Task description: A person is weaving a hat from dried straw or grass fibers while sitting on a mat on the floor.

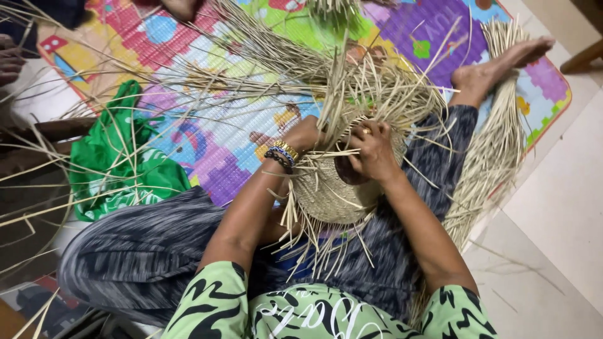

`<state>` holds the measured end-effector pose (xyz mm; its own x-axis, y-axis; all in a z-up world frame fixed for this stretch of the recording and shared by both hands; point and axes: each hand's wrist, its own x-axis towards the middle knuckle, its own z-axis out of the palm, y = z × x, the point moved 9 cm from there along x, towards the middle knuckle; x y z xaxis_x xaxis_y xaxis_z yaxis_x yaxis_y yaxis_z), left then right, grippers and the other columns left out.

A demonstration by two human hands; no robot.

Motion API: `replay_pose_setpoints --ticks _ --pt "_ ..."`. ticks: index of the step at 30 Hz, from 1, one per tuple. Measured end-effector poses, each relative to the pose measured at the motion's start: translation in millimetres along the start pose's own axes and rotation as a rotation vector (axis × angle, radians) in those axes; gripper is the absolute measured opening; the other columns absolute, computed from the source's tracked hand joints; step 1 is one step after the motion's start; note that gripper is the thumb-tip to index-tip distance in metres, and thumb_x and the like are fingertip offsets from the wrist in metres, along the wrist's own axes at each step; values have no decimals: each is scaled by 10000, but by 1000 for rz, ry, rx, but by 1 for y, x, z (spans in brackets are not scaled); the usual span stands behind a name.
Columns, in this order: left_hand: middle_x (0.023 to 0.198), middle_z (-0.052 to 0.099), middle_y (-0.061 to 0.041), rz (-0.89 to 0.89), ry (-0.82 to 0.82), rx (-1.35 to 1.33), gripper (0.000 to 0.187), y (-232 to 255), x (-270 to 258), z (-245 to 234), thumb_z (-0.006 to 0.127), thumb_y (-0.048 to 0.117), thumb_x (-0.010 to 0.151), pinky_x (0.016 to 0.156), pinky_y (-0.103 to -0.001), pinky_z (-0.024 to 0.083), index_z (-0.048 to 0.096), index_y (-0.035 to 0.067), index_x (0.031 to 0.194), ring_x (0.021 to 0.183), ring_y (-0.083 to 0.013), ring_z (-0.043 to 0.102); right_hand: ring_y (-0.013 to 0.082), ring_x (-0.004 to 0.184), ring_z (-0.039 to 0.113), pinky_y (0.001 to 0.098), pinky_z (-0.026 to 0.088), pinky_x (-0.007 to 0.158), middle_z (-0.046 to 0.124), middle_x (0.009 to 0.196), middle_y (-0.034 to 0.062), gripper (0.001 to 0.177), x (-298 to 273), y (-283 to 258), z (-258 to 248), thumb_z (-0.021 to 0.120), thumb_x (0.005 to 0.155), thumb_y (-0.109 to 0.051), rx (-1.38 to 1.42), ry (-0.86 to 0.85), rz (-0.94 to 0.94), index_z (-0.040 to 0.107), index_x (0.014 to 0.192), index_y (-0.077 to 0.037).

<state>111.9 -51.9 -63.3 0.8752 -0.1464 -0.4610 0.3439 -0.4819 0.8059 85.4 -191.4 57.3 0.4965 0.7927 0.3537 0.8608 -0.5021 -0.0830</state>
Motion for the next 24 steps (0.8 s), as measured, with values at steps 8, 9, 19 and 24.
replay_pose_setpoints --ticks 8,9,19,24 --pt "1051 718 -275 12 -10 69 558 12 -12 -4 696 413 775 911 -596 534 718 -30 1113 1066 -495 676 212 1053 619 458 333 976 624 846 -14 128 0 -3 20 727 748 -285 -198 14 -137 629 814 -234" --pt "1051 718 -275 12 -2 66 558 15 -19 -7 696 413 775 911 -596 534 718 -30 1113 1066 -495 676 212 1053 619 458 333 976 624 846 -14 128 7 -1 23 727 748 -285 -199 16 -145 629 814 -234" --pt "1093 703 -305 55 48 20 566 6 -11 -9 690 358 802 959 -607 510 686 -70 1173 1108 -507 655 197 1022 604 483 279 1017 625 714 -18 99 105 26 10 772 799 -186 -532 250 -184 686 810 -233" --pt "1006 722 -295 95 24 -38 486 1 -3 -11 658 337 771 885 -582 535 748 -50 1051 1037 -522 671 186 1037 568 498 273 1026 576 757 -84 203 135 14 -77 848 835 -213 -713 455 -128 655 817 -274"
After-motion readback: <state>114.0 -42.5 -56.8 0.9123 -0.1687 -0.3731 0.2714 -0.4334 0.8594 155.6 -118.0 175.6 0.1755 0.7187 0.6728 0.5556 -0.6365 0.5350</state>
